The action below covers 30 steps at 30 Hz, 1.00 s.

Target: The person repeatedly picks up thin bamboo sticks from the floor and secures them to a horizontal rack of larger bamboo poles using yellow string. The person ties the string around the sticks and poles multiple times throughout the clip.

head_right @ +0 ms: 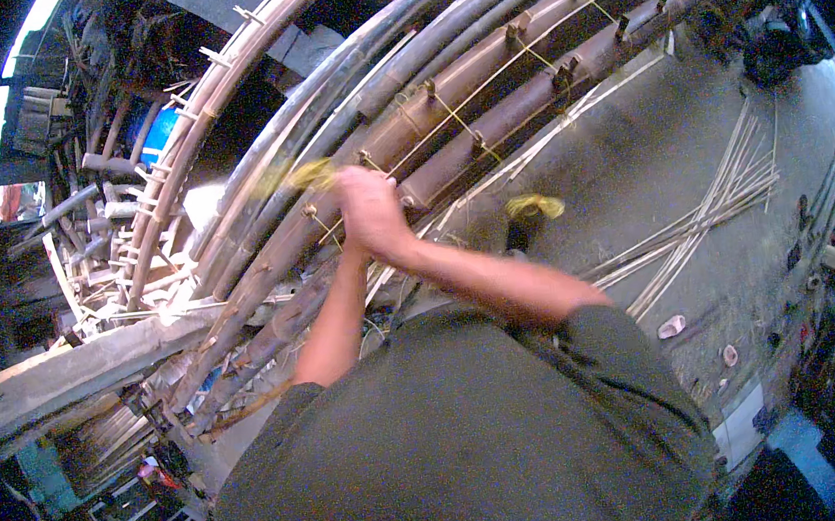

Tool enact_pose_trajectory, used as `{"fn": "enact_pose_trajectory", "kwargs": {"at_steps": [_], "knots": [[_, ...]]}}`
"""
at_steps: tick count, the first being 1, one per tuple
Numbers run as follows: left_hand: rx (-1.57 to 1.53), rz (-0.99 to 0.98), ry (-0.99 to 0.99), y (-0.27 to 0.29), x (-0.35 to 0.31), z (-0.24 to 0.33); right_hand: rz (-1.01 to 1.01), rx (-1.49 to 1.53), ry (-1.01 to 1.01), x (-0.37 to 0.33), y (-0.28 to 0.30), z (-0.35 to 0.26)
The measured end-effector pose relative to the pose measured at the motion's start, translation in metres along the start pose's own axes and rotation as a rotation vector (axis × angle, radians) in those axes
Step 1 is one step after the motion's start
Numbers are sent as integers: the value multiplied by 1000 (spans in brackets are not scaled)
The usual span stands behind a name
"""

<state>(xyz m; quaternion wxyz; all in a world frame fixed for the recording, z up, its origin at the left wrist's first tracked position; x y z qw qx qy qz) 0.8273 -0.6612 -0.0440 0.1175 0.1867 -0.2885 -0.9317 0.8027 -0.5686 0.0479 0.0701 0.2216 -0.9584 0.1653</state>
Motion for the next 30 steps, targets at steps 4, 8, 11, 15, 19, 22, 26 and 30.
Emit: {"fn": "enact_pose_trajectory", "kwargs": {"at_steps": [4,8,11,15,19,22,26,30], "knots": [[301,246,-268,4,17,1,-642,-1097,208,88,-9,29],[244,130,27,12,4,24,-786,-759,202,120,20,65],[224,190,-55,11,13,-15,-788,-165,-102,87,21,1],[132,184,43,10,7,9,-1111,-652,-27,-48,77,38],[68,225,-109,26,8,47,-918,-594,-14,-71,75,92],[-203,299,-199,62,46,75,-1019,-888,88,-78,80,96],[206,559,-134,79,130,8,-1207,-1268,175,-87,79,69],[360,338,2,68,149,-14,-885,-1515,5,-84,99,89]]}}
Point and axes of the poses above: each hand's wrist, its own x-axis towards the middle knuckle, its own y-axis out of the back of the hand, z = x × y, the point moved 3 cm from there along x, towards the middle knuckle, and after that the axes turned 8 degrees about y, right-handed, at the moved point
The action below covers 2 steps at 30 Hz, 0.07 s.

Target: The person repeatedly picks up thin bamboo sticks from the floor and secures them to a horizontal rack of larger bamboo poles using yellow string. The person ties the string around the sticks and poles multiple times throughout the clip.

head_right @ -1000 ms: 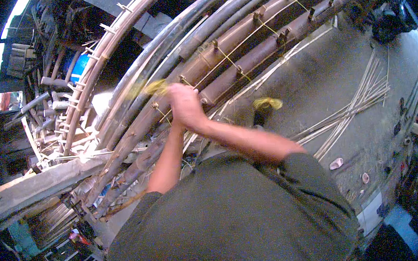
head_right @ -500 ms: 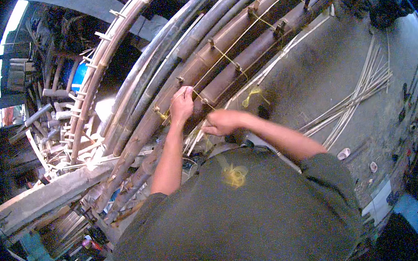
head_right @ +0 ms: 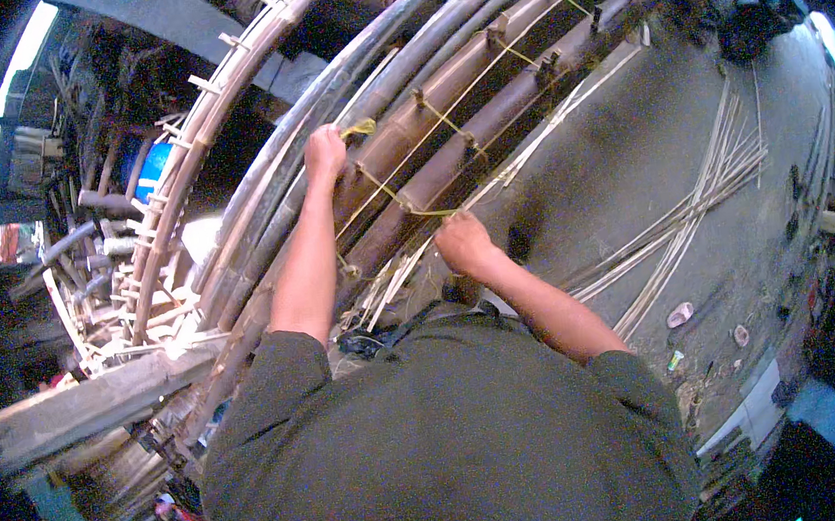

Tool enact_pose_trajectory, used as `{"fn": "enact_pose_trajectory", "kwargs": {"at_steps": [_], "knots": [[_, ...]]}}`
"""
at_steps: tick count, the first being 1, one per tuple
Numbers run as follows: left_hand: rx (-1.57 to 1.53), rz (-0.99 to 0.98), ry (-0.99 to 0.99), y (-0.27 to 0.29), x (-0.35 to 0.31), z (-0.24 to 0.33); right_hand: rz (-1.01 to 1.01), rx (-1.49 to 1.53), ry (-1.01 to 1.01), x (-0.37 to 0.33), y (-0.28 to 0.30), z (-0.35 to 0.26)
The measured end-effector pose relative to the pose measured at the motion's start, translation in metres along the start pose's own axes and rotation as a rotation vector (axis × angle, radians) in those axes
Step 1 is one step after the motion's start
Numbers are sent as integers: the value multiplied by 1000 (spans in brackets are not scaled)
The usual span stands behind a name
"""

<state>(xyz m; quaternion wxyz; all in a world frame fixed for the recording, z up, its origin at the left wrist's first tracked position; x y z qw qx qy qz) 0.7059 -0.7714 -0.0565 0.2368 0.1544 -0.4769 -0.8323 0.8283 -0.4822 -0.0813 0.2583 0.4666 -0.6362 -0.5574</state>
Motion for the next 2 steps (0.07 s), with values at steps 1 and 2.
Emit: {"fn": "enact_pose_trajectory", "kwargs": {"at_steps": [1,2], "knots": [[-27,-61,-18,8,-4,-2,40,43,-40,-2,7,-8],[-154,-166,74,19,-11,3,81,90,-96,-3,12,-13]]}}
Point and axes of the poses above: each hand's wrist, its own x-axis towards the middle knuckle, its own y-axis out of the back of the hand, z = x × y, the point moved 3 cm from there along x, towards the middle knuckle, and after that the axes turned 8 degrees about y, right-handed, at the moved point
